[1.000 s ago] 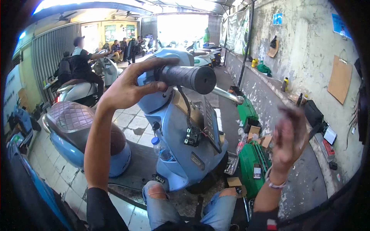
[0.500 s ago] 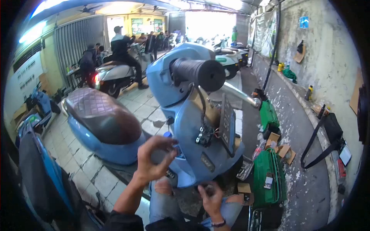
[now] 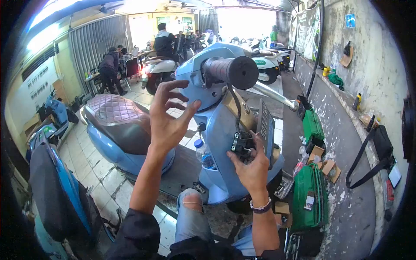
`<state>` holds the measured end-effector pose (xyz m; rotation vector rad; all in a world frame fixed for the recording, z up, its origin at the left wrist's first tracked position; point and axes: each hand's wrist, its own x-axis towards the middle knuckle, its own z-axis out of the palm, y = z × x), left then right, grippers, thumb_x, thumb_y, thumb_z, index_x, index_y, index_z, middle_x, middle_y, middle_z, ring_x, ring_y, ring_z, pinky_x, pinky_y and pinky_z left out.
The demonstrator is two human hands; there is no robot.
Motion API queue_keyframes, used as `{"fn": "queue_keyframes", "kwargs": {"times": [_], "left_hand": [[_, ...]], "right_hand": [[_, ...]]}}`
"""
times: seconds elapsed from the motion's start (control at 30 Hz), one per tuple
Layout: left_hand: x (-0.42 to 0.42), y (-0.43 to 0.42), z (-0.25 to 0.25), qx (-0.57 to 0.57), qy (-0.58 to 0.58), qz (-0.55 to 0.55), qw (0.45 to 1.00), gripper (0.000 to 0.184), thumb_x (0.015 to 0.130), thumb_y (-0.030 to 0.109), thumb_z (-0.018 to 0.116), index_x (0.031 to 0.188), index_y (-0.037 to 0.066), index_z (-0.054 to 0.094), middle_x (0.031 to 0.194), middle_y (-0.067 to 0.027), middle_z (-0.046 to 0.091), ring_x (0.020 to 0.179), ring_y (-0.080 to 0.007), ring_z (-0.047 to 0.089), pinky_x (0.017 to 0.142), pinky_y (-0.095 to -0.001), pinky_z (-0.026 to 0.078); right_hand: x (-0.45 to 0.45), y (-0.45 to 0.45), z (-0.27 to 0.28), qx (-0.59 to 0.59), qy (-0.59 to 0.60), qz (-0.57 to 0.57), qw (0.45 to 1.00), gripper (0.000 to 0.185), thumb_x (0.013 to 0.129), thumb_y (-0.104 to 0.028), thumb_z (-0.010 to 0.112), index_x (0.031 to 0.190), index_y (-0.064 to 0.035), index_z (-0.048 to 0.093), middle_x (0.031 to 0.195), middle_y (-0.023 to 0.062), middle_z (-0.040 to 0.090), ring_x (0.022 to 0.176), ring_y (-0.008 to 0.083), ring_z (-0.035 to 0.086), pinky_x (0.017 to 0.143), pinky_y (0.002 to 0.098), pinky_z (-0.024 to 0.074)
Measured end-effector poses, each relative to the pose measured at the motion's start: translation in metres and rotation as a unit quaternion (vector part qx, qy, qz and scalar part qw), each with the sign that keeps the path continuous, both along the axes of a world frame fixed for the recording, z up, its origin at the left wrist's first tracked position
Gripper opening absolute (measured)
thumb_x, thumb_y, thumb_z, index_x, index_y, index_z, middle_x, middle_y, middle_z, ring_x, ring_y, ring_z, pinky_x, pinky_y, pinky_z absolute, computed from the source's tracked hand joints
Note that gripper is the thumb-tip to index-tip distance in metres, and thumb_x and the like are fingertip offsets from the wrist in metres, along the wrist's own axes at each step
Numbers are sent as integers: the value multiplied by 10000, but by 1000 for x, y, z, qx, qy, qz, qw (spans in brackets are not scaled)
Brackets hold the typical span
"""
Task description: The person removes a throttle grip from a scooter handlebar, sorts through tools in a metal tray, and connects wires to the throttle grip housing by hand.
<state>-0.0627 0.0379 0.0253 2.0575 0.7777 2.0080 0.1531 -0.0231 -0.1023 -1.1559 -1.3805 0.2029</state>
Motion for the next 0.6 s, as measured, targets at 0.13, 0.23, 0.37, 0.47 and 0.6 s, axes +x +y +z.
{"fn": "queue_keyframes", "kwargs": {"times": [0.13, 0.23, 0.37, 0.47, 0.6], "left_hand": [[10, -4, -14, -86, -1, -113, 990, 368, 884, 134, 844, 1163, 13, 637, 1114, -79, 709, 844, -115, 660, 742, -272, 524], [11, -14, -29, -45, 101, -131, 985, 356, 938, 170, 771, 1225, 3, 642, 1104, -76, 711, 943, -120, 667, 784, -261, 528], [11, -14, -20, -57, -43, -129, 989, 381, 926, 119, 777, 1254, -14, 635, 1194, -103, 700, 982, -134, 670, 791, -281, 535], [0, 13, -3, -5, -21, -58, 998, 359, 890, 116, 828, 1215, 27, 702, 1194, -82, 714, 981, -143, 673, 784, -305, 545], [-3, 23, 23, 116, 127, 49, 984, 307, 857, 167, 867, 1139, 71, 791, 1164, -86, 730, 981, -180, 681, 776, -318, 548]], "right_hand": [[-22, -22, 22, 18, -22, 35, 999, 829, 803, -267, 956, 1422, -37, 454, 1040, 198, 795, 949, 268, 806, 757, 363, 617], [-39, -9, 19, 32, -20, 48, 998, 784, 795, -318, 960, 1353, -59, 475, 1028, 181, 793, 953, 295, 804, 752, 379, 617], [-47, -11, 29, 36, -39, -2, 999, 768, 787, -229, 966, 1349, -3, 493, 1101, 191, 768, 1025, 252, 778, 854, 341, 608], [-41, -13, 31, 45, -120, -79, 989, 766, 776, -253, 952, 1381, -36, 534, 1114, 190, 753, 1021, 324, 767, 852, 415, 602], [-18, -17, 32, -31, -169, -137, 976, 795, 781, -252, 926, 1474, -97, 569, 1118, 185, 749, 1034, 381, 753, 867, 469, 594]]}}
